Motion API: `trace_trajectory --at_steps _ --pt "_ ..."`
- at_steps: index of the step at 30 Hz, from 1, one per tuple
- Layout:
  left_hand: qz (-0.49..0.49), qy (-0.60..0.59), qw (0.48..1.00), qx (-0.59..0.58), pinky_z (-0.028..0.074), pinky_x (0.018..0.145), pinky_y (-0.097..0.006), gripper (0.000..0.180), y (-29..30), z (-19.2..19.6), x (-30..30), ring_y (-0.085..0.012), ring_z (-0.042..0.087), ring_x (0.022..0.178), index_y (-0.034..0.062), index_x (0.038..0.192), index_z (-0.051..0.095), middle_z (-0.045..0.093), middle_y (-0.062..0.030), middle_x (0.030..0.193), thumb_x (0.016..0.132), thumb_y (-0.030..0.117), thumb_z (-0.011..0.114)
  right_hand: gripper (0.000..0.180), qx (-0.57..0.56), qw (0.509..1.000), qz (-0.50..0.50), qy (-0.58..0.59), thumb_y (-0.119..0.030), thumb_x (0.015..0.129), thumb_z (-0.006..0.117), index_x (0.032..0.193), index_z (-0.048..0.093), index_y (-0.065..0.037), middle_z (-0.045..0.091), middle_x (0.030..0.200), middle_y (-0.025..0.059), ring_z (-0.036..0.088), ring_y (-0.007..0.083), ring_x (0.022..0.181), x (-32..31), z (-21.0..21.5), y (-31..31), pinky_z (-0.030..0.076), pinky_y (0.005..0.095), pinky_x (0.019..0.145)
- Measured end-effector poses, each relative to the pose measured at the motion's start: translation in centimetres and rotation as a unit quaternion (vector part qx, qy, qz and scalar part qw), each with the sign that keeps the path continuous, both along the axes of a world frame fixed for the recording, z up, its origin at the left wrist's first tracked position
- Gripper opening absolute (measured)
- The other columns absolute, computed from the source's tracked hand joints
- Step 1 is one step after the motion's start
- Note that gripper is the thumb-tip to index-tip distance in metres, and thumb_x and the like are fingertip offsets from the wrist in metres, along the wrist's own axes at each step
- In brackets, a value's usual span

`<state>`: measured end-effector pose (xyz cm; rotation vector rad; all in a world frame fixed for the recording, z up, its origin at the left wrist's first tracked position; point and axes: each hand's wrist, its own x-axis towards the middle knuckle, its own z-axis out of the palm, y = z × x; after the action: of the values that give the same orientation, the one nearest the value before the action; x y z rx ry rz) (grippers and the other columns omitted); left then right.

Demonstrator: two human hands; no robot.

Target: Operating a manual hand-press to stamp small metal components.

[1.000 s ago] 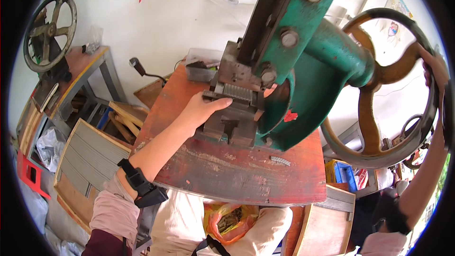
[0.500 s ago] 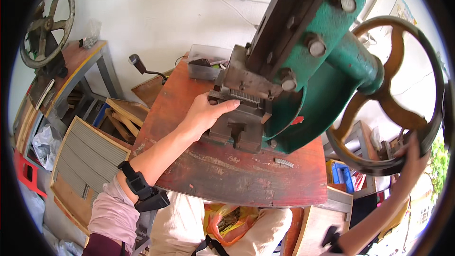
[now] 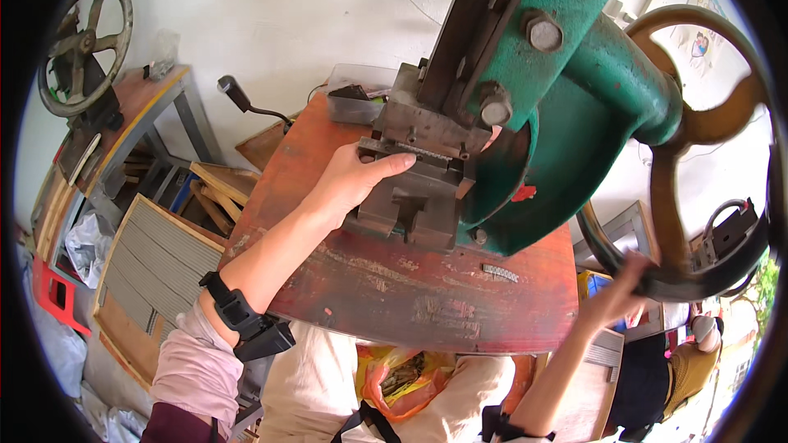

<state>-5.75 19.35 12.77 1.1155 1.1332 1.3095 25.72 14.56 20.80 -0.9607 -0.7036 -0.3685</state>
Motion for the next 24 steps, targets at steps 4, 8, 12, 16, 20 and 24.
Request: trace_trajectory --at_steps 4,8,12,16,20,24 --pt "0.045 0.031 0.998 0.040 0.043 0.080 -0.029 0.045 0.0 0.0 -0.1 -0.0126 0.056 0.087 0.0005 0.106 0.063 0.064 -0.0057 0.097 0.076 0.031 0.076 0.023 -0.114 0.972 0.164 -0.124 -0.022 0.089 0.062 0.098 0.057 -0.001 0.047 0.065 -0.0012 0.044 0.0068 0.058 6.5 4.4 -1.8 0.037 0.0222 0.055" --pt "0.056 0.070 0.995 0.034 0.043 0.089 -0.031 0.060 0.2 -0.1 0.3 -0.0172 0.054 0.105 -0.0041 0.117 0.053 0.060 -0.0124 0.112 0.078 0.036 0.074 0.037 -0.303 0.935 0.090 -0.162 -0.043 0.085 0.062 0.067 0.055 -0.011 0.041 0.053 -0.0023 0.040 0.0059 0.045 8.9 16.1 -2.1 0.032 0.0208 0.044" --pt "0.333 0.348 0.840 0.249 0.043 0.088 -0.033 0.065 0.3 0.4 0.7 -0.0219 0.055 0.103 -0.0068 0.117 0.050 0.059 -0.0174 0.108 0.077 0.039 0.073 0.035 -0.372 0.875 0.039 -0.308 -0.023 0.085 0.061 0.093 0.057 0.010 0.058 0.070 0.0131 0.056 0.0198 0.055 6.0 23.1 -0.9 0.045 0.0306 0.050" --pt "0.225 0.550 0.747 0.299 0.047 0.075 -0.041 0.049 -1.3 1.8 -1.4 -0.0331 0.057 0.097 -0.0007 0.106 0.054 0.060 -0.0159 0.098 0.075 0.032 0.075 0.046 -0.421 0.737 -0.202 -0.489 -0.028 0.083 0.064 0.103 0.054 0.013 0.060 0.073 0.0163 0.059 0.0205 0.059 4.4 24.5 0.8 0.048 0.0305 0.050" --pt "0.116 0.494 0.817 0.275 0.047 0.068 -0.040 0.026 -5.5 0.7 -3.6 -0.0305 0.058 0.086 0.0024 0.090 0.062 0.062 -0.0093 0.081 0.077 0.023 0.072 0.057 -0.409 0.823 -0.174 -0.354 -0.052 0.088 0.051 0.120 0.045 -0.005 0.040 0.059 -0.0010 0.039 0.0059 0.043 4.7 24.2 1.9 0.037 0.0216 0.039" --pt "0.037 0.477 0.809 0.342 0.047 0.076 -0.039 0.021 -9.8 -2.6 -5.8 -0.0294 0.057 0.091 0.0038 0.087 0.064 0.064 -0.0078 0.088 0.077 0.021 0.071 0.047 -0.413 0.837 -0.099 -0.346 -0.028 0.082 0.066 0.103 0.054 0.012 0.059 0.073 0.0157 0.059 0.0199 0.058 4.2 23.9 0.1 0.048 0.0302 0.049"
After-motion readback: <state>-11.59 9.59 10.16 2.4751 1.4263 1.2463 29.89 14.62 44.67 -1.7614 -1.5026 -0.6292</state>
